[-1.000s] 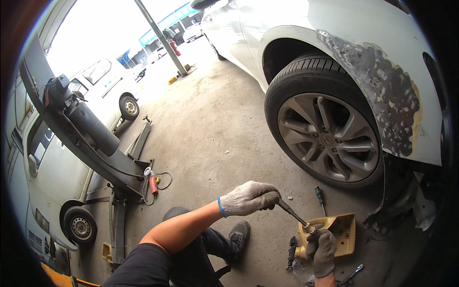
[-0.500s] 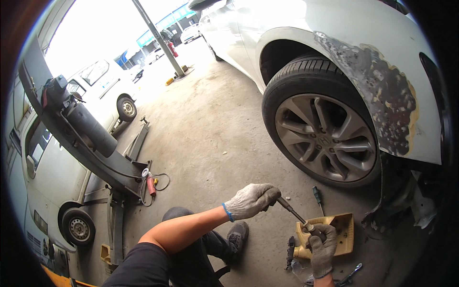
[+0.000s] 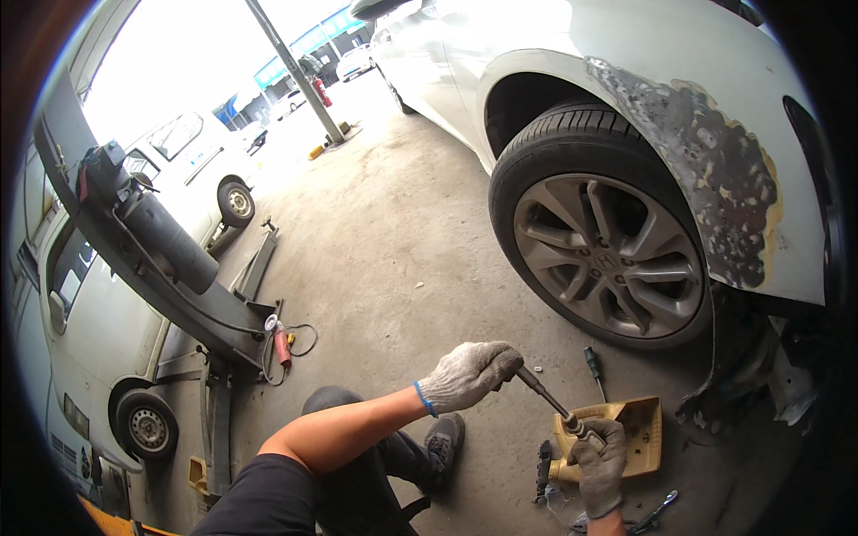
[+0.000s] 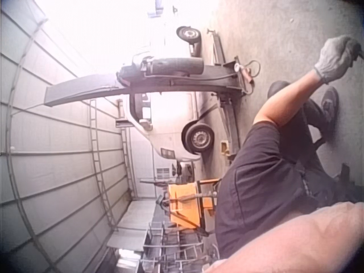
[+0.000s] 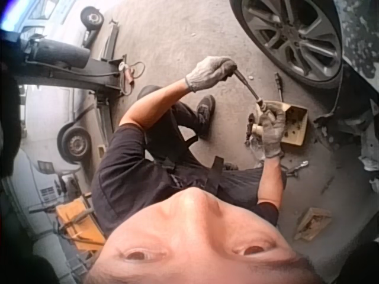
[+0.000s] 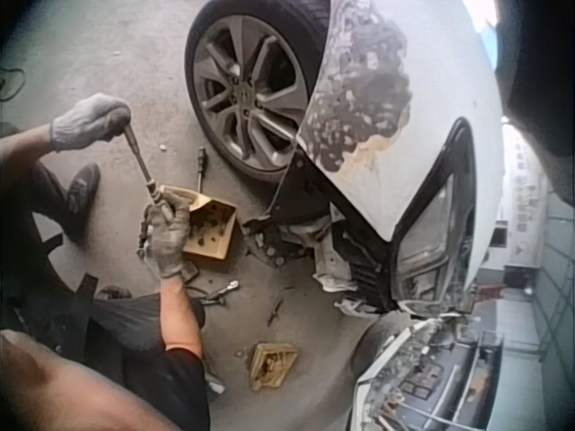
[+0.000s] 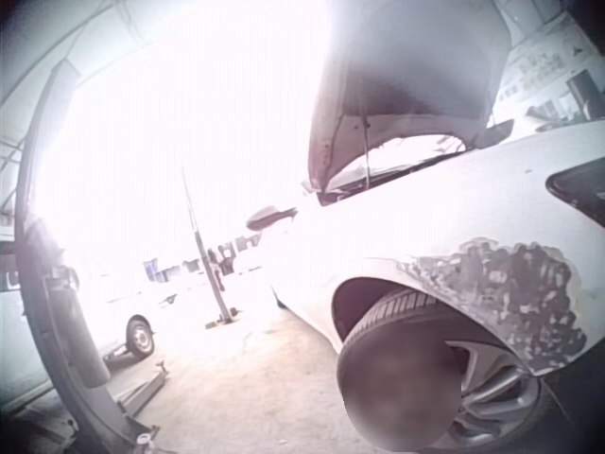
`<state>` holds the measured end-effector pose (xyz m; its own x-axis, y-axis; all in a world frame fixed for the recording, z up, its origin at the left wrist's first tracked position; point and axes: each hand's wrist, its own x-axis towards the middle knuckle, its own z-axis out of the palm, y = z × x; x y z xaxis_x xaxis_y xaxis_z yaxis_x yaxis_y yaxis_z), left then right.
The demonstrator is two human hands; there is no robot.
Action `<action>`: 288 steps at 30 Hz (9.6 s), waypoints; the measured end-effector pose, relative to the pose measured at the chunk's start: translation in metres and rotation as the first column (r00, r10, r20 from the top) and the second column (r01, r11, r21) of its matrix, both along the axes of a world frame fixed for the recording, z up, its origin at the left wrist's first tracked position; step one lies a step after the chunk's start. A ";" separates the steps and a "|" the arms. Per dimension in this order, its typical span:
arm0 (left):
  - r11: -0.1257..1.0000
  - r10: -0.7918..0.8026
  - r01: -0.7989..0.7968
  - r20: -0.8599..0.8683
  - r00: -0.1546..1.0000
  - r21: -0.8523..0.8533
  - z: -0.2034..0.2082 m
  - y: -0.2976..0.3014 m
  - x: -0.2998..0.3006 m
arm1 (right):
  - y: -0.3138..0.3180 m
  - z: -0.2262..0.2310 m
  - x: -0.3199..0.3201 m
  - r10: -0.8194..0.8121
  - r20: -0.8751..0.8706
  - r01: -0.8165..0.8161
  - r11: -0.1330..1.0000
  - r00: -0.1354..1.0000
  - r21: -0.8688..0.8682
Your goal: The person sorts through small metal parts in yellow containers, then walks to a white car and uses a socket wrench to tighten bolts on the front bumper area.
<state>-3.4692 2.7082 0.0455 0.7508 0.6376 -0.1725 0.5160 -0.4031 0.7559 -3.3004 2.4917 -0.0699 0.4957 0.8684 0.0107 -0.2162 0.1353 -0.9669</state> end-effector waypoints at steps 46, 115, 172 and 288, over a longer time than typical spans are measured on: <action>0.959 0.171 -0.182 -0.067 0.983 -0.218 -0.003 -0.005 0.002 | 0.000 -0.013 -0.004 -0.149 -0.087 0.154 0.987 0.985 0.047; 0.997 0.067 -0.068 0.029 0.997 0.048 -0.013 -0.012 0.015 | -0.003 -0.009 0.004 -0.065 -0.396 0.121 0.985 0.916 0.119; 0.500 0.472 -0.047 0.227 0.852 -0.865 -0.024 0.023 0.081 | -0.021 -0.003 0.017 0.209 -0.107 -0.188 0.966 0.972 0.179; 0.837 -0.533 0.348 0.486 0.692 0.423 0.006 -0.032 0.257 | 0.027 0.135 0.015 -0.766 0.534 0.659 0.612 0.357 0.437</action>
<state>-3.2124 2.6762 0.0516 0.8503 0.1546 0.5031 -0.2612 -0.7059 0.6584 -3.2855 2.5191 0.0652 0.7425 0.1538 0.6519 0.6518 0.0586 -0.7562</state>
